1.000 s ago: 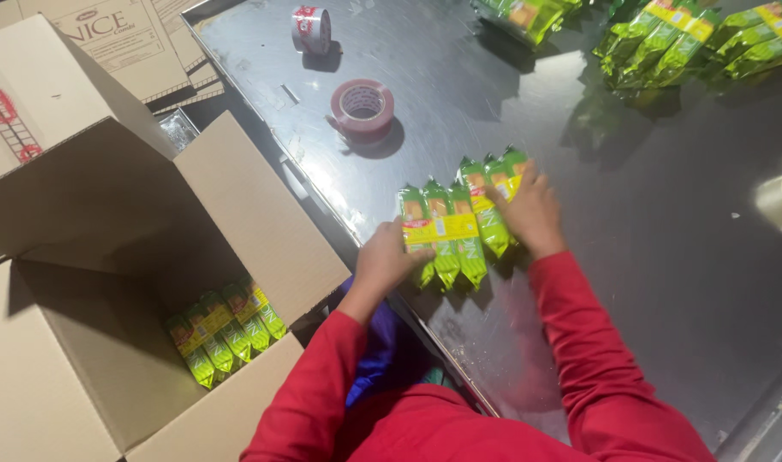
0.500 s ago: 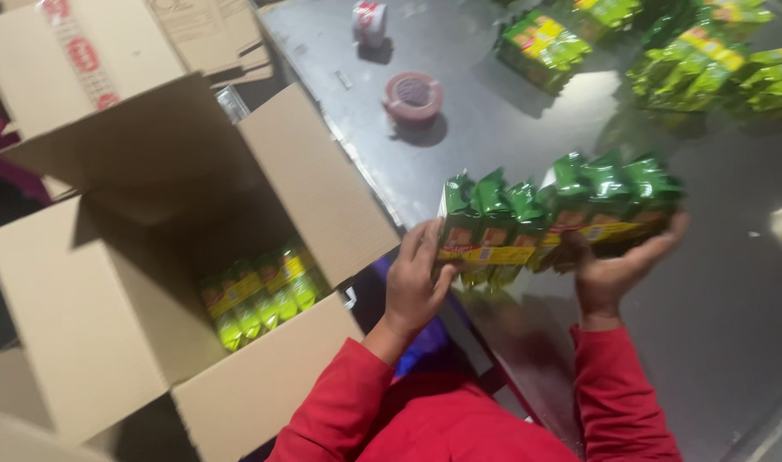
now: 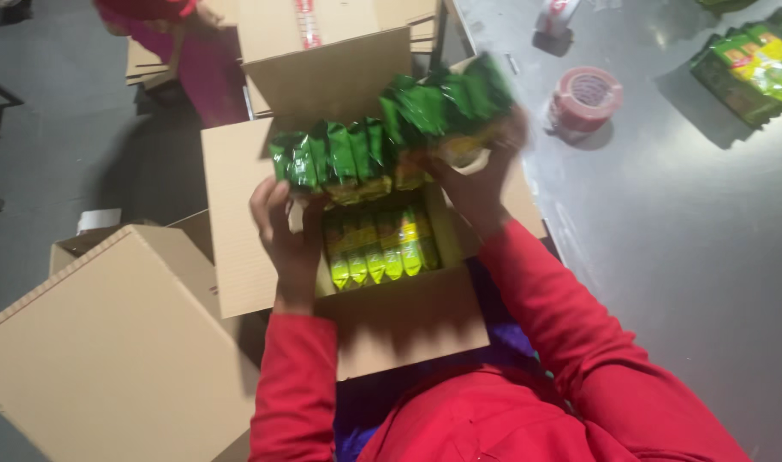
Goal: The person organizes stacks of green and yellow food packages on a metal table, places them in a cardboard box, seals the box with red tape using a tape dispenser, and moves the box aside.
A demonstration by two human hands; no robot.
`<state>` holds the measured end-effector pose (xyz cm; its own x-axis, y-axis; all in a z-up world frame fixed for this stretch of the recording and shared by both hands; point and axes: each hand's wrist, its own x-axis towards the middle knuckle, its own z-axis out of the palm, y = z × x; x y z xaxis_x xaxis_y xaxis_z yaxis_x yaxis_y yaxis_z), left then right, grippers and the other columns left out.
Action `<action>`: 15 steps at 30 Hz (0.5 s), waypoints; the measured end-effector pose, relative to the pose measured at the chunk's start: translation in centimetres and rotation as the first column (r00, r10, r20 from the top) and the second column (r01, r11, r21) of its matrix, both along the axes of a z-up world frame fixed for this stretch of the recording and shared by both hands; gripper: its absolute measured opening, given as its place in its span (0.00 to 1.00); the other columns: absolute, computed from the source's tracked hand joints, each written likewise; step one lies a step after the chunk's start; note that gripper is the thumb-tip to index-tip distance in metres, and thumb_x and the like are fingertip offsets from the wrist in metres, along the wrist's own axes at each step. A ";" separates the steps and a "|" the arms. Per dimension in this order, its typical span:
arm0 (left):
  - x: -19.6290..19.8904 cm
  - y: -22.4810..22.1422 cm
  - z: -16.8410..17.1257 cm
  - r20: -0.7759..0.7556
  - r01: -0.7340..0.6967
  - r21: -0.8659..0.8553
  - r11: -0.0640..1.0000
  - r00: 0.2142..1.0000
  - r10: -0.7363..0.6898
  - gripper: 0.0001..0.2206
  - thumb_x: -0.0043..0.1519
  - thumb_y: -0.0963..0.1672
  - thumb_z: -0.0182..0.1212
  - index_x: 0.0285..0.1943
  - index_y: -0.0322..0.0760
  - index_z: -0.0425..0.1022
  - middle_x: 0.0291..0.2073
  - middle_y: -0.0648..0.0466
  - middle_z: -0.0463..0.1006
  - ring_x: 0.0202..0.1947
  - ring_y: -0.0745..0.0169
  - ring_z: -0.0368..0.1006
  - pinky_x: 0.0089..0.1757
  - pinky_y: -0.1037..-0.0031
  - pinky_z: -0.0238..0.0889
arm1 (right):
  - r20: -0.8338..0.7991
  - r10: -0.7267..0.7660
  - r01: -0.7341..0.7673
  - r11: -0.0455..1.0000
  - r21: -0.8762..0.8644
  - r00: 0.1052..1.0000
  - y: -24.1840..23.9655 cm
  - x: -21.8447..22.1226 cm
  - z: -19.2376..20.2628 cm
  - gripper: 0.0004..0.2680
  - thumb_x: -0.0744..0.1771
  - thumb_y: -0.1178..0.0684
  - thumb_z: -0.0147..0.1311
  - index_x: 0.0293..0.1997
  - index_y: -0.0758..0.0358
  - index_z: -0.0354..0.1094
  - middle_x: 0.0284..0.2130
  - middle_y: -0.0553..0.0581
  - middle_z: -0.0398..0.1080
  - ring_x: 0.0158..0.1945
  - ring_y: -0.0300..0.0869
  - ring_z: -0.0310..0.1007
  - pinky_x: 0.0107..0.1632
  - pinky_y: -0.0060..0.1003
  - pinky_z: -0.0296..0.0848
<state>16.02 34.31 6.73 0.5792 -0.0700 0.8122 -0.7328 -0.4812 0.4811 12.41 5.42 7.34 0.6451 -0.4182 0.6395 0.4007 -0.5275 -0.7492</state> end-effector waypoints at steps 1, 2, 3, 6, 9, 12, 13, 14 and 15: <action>1.0 0.8 -0.5 -0.192 -0.044 0.085 0.995 0.980 0.059 0.36 0.66 0.43 0.74 0.79 0.64 0.56 0.72 0.46 0.65 0.69 0.41 0.68 0.59 0.58 0.73 | -0.178 0.052 -0.026 0.989 0.147 0.983 1.3 1.7 -0.5 0.44 0.59 0.42 0.76 0.76 0.62 0.39 0.63 0.62 0.63 0.67 0.50 0.65 0.69 0.51 0.68; 1.2 1.6 -0.8 -0.189 -0.048 0.086 0.995 0.980 0.064 0.36 0.66 0.43 0.74 0.79 0.64 0.56 0.72 0.46 0.65 0.69 0.41 0.68 0.59 0.58 0.73 | -0.175 0.056 -0.030 0.988 0.149 0.983 1.9 2.6 -0.9 0.44 0.59 0.42 0.76 0.76 0.62 0.39 0.63 0.62 0.63 0.67 0.50 0.65 0.69 0.51 0.68; 1.3 2.1 -0.9 -0.298 -0.105 0.400 0.910 0.924 0.238 0.43 0.56 0.46 0.76 0.79 0.58 0.52 0.73 0.38 0.57 0.70 0.33 0.58 0.59 0.46 0.59 | -0.360 -0.214 0.068 0.924 -0.376 0.908 2.7 3.5 -1.2 0.40 0.60 0.38 0.74 0.72 0.63 0.45 0.64 0.67 0.58 0.68 0.60 0.58 0.66 0.62 0.59; 0.0 1.5 -0.7 -0.478 0.029 0.650 0.759 0.792 0.379 0.49 0.51 0.54 0.73 0.80 0.51 0.46 0.77 0.39 0.42 0.76 0.38 0.37 0.65 0.36 0.33 | -0.284 -0.513 -0.010 0.473 -0.881 0.810 3.9 5.7 -2.0 0.34 0.60 0.40 0.69 0.70 0.60 0.54 0.69 0.70 0.53 0.72 0.65 0.49 0.65 0.67 0.52; -5.9 0.6 -0.2 -0.673 0.346 0.362 0.866 0.740 -0.014 0.40 0.56 0.53 0.70 0.77 0.44 0.57 0.74 0.45 0.59 0.73 0.45 0.53 0.64 0.51 0.49 | -0.426 -0.378 -0.228 0.466 -0.855 0.822 5.6 8.1 -4.0 0.34 0.59 0.41 0.65 0.72 0.58 0.54 0.70 0.69 0.55 0.74 0.62 0.50 0.68 0.62 0.53; -8.1 -1.3 1.0 -0.831 0.498 0.527 0.688 0.470 0.296 0.27 0.61 0.58 0.62 0.64 0.46 0.73 0.48 0.45 0.80 0.50 0.44 0.76 0.47 0.56 0.68 | -0.827 -0.255 -0.556 0.638 -0.533 0.501 8.0 10.8 -6.7 0.34 0.63 0.29 0.59 0.71 0.61 0.57 0.59 0.69 0.67 0.66 0.61 0.63 0.68 0.69 0.54; -8.3 -1.5 1.1 -0.835 0.497 0.523 0.693 0.462 0.299 0.27 0.61 0.58 0.62 0.64 0.46 0.73 0.48 0.45 0.80 0.50 0.44 0.76 0.47 0.56 0.68 | -0.880 -0.262 -0.631 0.618 -0.468 0.396 8.7 11.6 -7.9 0.33 0.61 0.27 0.60 0.65 0.62 0.63 0.57 0.67 0.70 0.64 0.58 0.67 0.67 0.71 0.55; -8.9 -1.3 0.9 -0.801 0.456 0.495 0.739 0.569 0.185 0.22 0.60 0.58 0.61 0.52 0.44 0.79 0.40 0.47 0.81 0.43 0.45 0.78 0.43 0.56 0.69 | -0.919 -0.271 -0.699 0.597 -0.393 0.285 9.4 12.2 -9.2 0.32 0.59 0.26 0.62 0.60 0.62 0.69 0.54 0.65 0.73 0.62 0.56 0.71 0.66 0.72 0.55; -9.5 -1.2 0.4 -0.740 0.417 0.459 0.785 0.668 0.077 0.20 0.60 0.57 0.59 0.40 0.43 0.85 0.32 0.49 0.82 0.36 0.45 0.79 0.38 0.55 0.70 | -0.922 -0.269 -0.709 0.590 -0.387 0.280 10.0 12.3 -10.7 0.32 0.59 0.26 0.62 0.60 0.62 0.69 0.54 0.65 0.73 0.62 0.56 0.71 0.66 0.72 0.55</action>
<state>6.54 33.13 7.15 0.8581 -0.5099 -0.0611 -0.3941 -0.7301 0.5582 24.70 15.41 -3.39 0.8910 0.0669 -0.4490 0.0008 -0.9893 -0.1459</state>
